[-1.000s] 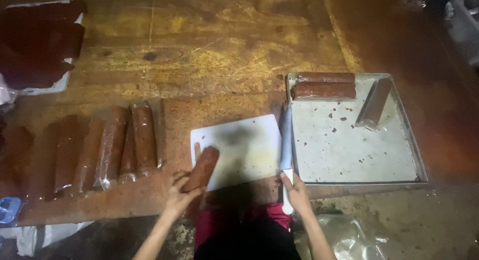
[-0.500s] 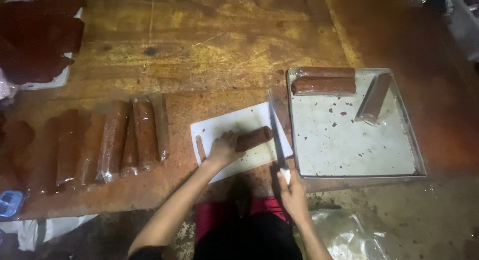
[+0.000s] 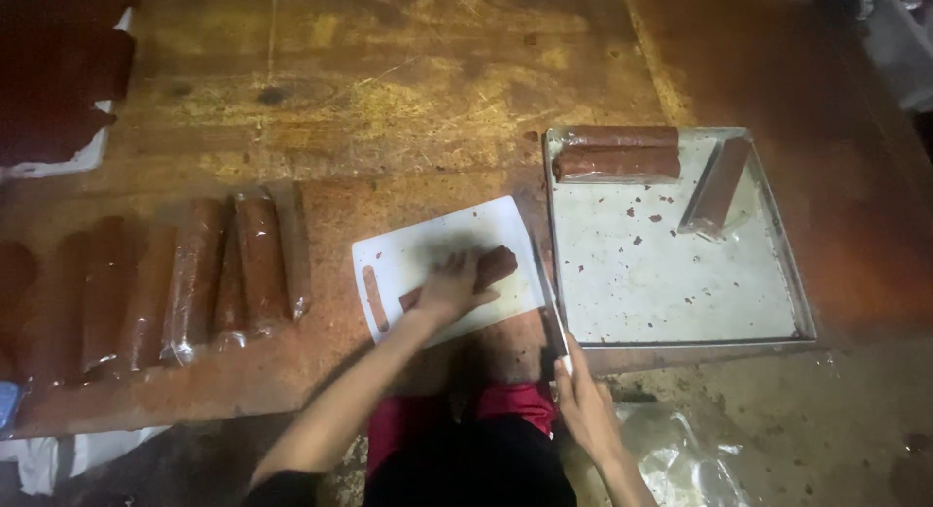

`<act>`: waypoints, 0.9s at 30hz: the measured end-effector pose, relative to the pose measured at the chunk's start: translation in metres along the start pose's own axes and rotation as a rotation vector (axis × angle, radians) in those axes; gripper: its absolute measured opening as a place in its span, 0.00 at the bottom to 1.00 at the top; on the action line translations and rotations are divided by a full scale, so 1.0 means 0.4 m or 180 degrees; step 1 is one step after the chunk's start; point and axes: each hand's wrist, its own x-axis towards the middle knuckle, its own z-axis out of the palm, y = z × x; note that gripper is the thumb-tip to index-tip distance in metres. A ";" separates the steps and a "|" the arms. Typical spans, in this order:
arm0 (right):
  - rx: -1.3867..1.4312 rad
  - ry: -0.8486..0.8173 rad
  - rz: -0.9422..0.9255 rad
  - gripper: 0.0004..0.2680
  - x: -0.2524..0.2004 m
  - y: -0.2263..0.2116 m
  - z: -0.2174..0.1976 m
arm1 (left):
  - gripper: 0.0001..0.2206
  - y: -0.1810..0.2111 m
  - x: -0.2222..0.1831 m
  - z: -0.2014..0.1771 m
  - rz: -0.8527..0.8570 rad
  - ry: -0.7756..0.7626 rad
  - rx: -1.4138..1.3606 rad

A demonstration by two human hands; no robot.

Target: Cutting long brown food rolls into smaller pieces and arranging them in a metal tray

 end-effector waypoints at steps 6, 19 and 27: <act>-0.0962 0.0335 -0.0808 0.23 0.087 0.005 0.058 | 0.25 0.060 -0.003 -0.024 0.0388 0.1503 -0.0344; -0.1009 0.0535 -0.1402 0.23 0.142 0.003 0.097 | 0.12 0.078 -0.042 -0.102 0.0427 0.1543 -0.1193; -0.1085 0.0076 -0.0962 0.18 0.231 -0.210 0.079 | 0.17 0.082 -0.045 -0.138 -0.0148 0.0622 -0.1122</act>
